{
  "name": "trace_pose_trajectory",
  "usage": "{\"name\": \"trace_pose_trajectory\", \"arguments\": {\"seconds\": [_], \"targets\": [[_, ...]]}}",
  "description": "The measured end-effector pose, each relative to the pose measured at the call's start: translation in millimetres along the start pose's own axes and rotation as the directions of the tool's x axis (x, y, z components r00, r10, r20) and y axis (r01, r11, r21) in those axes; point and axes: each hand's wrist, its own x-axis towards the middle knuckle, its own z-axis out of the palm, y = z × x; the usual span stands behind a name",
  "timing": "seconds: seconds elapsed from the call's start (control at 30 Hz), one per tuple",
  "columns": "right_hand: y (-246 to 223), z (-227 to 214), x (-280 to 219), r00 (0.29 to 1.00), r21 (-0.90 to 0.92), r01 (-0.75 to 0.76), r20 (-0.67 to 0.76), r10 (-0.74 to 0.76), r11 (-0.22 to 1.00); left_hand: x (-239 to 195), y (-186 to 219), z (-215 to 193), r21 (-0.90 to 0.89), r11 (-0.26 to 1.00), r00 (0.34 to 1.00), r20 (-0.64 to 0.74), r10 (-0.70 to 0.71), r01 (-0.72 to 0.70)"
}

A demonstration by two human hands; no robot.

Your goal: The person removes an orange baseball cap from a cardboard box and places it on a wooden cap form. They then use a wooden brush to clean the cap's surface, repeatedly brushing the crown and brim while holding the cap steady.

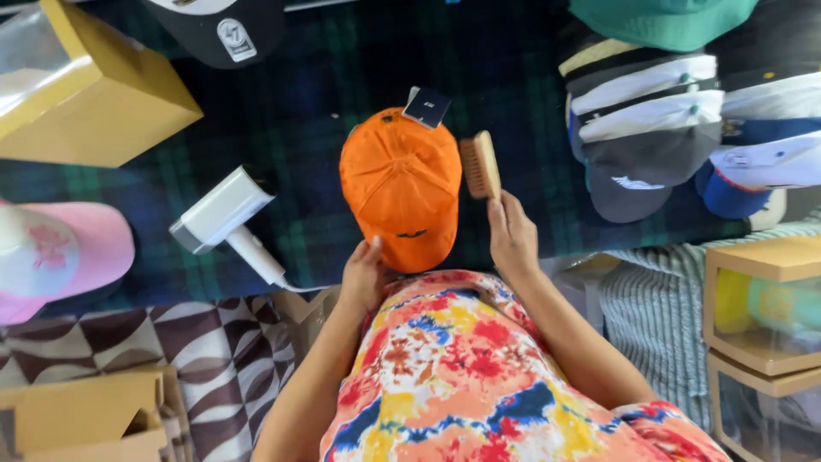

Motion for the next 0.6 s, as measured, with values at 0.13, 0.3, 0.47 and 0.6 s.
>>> {"name": "trace_pose_trajectory", "arguments": {"seconds": [0.13, 0.3, 0.47, 0.6], "targets": [[-22, 13, -17, 0.751, -0.200, 0.647, -0.004, -0.661, 0.736, 13, -30, -27, -0.169, 0.985, 0.963, 0.269, 0.007, 0.040], [16, 7, 40, 0.970, -0.150, 0.237, -0.017, -0.242, 0.960, 24, -39, -34, -0.128, 0.990, 0.955, 0.298, -0.014, 0.054], [-23, -9, -8, 0.833, -0.084, 0.532, -0.126, -0.539, 0.843, 32, -33, -34, -0.134, 0.990, 0.956, 0.294, 0.000, 0.042], [5, 5, -19, 0.819, -0.067, 0.572, -0.016, -0.574, 0.818, 19, -33, -42, -0.126, 0.991, 0.955, 0.295, -0.006, 0.046]]}}
